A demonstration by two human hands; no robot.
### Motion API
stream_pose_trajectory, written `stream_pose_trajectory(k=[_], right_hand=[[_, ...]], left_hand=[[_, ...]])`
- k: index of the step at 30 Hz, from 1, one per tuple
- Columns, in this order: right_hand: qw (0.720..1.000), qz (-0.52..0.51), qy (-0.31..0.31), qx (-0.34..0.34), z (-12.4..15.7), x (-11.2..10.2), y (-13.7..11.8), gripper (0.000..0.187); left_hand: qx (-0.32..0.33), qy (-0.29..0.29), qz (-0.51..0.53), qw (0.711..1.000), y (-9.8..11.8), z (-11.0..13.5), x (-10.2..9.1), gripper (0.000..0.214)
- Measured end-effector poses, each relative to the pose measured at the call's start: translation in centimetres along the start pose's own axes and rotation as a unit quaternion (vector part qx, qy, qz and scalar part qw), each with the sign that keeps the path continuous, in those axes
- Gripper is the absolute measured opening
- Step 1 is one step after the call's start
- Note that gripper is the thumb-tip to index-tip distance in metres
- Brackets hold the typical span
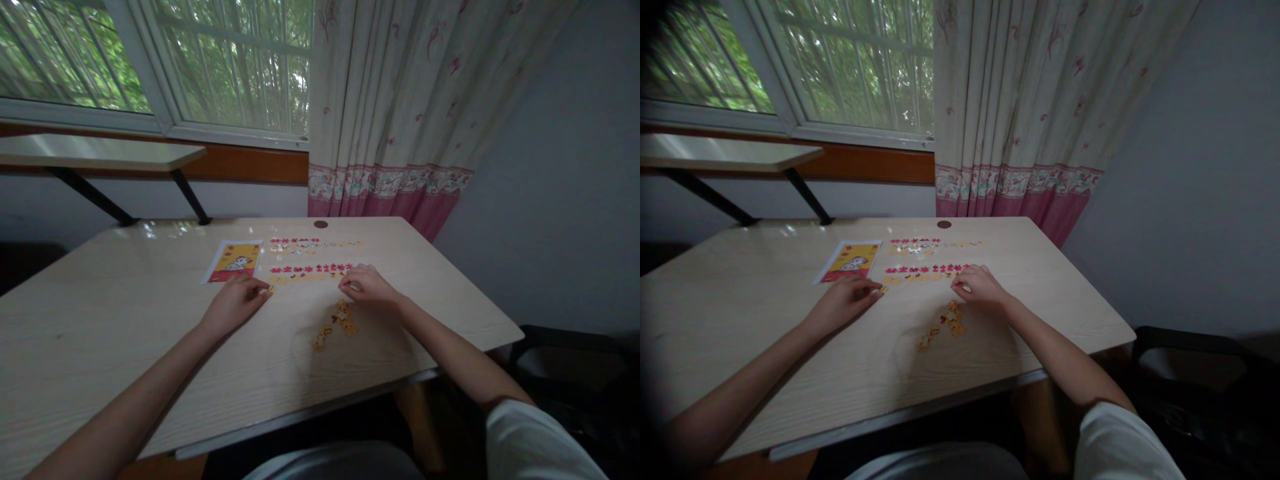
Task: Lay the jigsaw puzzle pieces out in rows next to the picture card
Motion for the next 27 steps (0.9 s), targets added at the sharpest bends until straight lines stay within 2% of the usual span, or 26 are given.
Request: stream_pose_trajectory(k=[6,21,27], right_hand=[[0.989,-0.067,-0.063,-0.119,0.42,0.33,-0.42,0.024],[0.98,-0.118,-0.078,-0.141,0.44,0.56,-0.93,0.018],[0.977,-0.14,-0.08,-0.142,0.37,0.88,-0.9,0.02]], left_hand=[[0.011,0.0,-0.006,1.0,0.57,-0.03,0.26,0.035],[0.022,-0.002,0.018,1.0,0.25,0.04,0.27,0.033],[0.018,0.002,0.025,1.0,1.04,0.09,0.19,0.031]])
Point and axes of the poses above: each hand's wrist, its own z-axis away from the middle knuckle, its own x-axis out of the palm, y = z × x, the point moved 5 cm from there along -z, towards the middle knuckle, and after that the axes turned 11 degrees about z, right-handed, at the moved point
